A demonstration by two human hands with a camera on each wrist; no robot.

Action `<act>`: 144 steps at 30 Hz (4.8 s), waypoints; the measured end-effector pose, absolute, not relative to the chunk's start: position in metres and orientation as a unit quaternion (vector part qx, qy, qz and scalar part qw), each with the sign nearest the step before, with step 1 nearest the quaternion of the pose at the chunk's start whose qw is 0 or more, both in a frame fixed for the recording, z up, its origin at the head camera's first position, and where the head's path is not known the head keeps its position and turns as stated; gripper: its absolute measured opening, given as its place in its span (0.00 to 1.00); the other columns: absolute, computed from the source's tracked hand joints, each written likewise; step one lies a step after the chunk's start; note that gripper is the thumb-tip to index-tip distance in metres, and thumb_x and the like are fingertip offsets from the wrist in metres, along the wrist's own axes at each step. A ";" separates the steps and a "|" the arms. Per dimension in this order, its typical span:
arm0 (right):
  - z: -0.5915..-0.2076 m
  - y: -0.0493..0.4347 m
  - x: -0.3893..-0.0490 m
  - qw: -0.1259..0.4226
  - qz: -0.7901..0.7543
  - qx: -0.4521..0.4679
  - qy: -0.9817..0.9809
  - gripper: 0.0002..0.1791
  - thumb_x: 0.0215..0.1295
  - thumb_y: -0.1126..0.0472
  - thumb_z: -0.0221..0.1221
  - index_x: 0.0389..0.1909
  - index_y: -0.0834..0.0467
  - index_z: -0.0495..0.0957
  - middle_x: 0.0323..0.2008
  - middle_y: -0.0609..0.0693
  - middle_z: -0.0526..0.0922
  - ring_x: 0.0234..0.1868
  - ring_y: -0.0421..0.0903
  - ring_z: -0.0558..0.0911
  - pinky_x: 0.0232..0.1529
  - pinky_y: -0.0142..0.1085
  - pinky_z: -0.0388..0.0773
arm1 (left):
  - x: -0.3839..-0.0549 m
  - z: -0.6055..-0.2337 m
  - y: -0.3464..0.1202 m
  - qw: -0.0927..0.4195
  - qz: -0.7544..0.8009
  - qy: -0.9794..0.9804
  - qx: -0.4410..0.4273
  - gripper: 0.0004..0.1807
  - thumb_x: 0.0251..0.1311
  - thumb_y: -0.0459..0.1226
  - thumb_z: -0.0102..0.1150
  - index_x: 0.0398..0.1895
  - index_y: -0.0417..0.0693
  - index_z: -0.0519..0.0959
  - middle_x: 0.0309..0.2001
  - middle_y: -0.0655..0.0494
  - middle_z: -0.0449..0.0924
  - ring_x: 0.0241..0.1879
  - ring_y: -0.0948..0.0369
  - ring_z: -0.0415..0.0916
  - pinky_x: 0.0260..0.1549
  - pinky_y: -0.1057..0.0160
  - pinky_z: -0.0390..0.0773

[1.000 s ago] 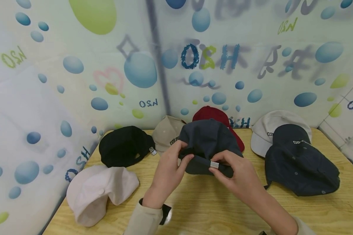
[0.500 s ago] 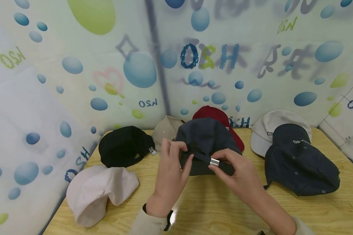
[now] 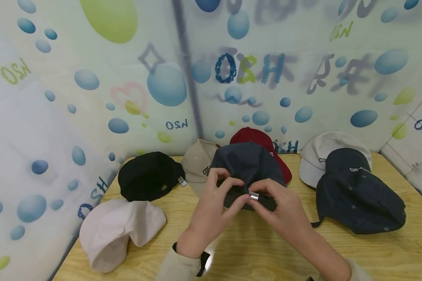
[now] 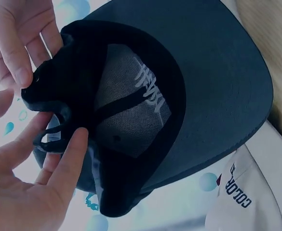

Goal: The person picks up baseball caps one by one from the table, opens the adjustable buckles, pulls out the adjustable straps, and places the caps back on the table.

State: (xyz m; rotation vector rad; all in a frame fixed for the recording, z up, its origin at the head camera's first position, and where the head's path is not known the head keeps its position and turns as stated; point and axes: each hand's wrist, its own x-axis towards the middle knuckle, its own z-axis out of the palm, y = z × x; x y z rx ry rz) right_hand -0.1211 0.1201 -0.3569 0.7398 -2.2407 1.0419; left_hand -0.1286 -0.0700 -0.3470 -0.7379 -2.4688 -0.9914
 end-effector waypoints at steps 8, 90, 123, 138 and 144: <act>-0.359 0.118 -0.120 0.265 0.379 0.283 -0.840 0.21 0.48 0.67 0.75 0.42 0.53 0.78 0.37 0.41 0.84 0.36 0.33 0.83 0.40 0.18 0.77 | -0.131 -0.349 -0.068 0.175 -0.380 -0.864 -0.281 0.05 0.64 0.40 0.65 0.33 0.52 0.79 0.53 0.50 0.68 0.51 0.59 0.72 0.49 0.60 0.78; -0.368 0.162 -0.123 0.058 0.359 0.313 -0.878 0.15 0.56 0.66 0.71 0.41 0.49 0.79 0.38 0.41 0.84 0.36 0.32 0.83 0.37 0.29 0.84 | -0.137 -0.344 -0.097 0.043 -0.434 -0.878 -0.194 0.05 0.65 0.39 0.64 0.34 0.55 0.76 0.36 0.63 0.77 0.42 0.63 0.78 0.49 0.56 0.82; -0.382 0.180 -0.132 -0.160 0.300 0.338 -0.878 0.10 0.55 0.59 0.72 0.35 0.46 0.81 0.34 0.35 0.82 0.32 0.28 0.77 0.34 0.30 0.79 | -0.146 -0.356 -0.098 -0.066 -0.351 -0.907 -0.223 0.14 0.68 0.49 0.59 0.26 0.56 0.82 0.26 0.64 0.82 0.27 0.70 0.75 0.29 0.69 0.75; -0.382 0.217 -0.141 -0.104 0.152 0.172 -0.968 0.12 0.50 0.64 0.74 0.28 0.47 0.81 0.29 0.42 0.81 0.30 0.40 0.77 0.32 0.38 0.77 | -0.134 -0.359 -0.068 -0.156 -0.332 -0.875 -0.316 0.12 0.68 0.45 0.60 0.26 0.56 0.82 0.24 0.70 0.79 0.24 0.76 0.71 0.28 0.76 0.72; -0.391 0.238 -0.156 0.070 0.063 0.195 -0.976 0.11 0.48 0.69 0.70 0.21 0.51 0.79 0.21 0.47 0.79 0.27 0.47 0.74 0.28 0.44 0.71 | -0.129 -0.357 -0.061 -0.201 -0.281 -0.839 -0.421 0.07 0.68 0.45 0.60 0.34 0.56 0.82 0.33 0.72 0.82 0.34 0.80 0.74 0.36 0.80 0.76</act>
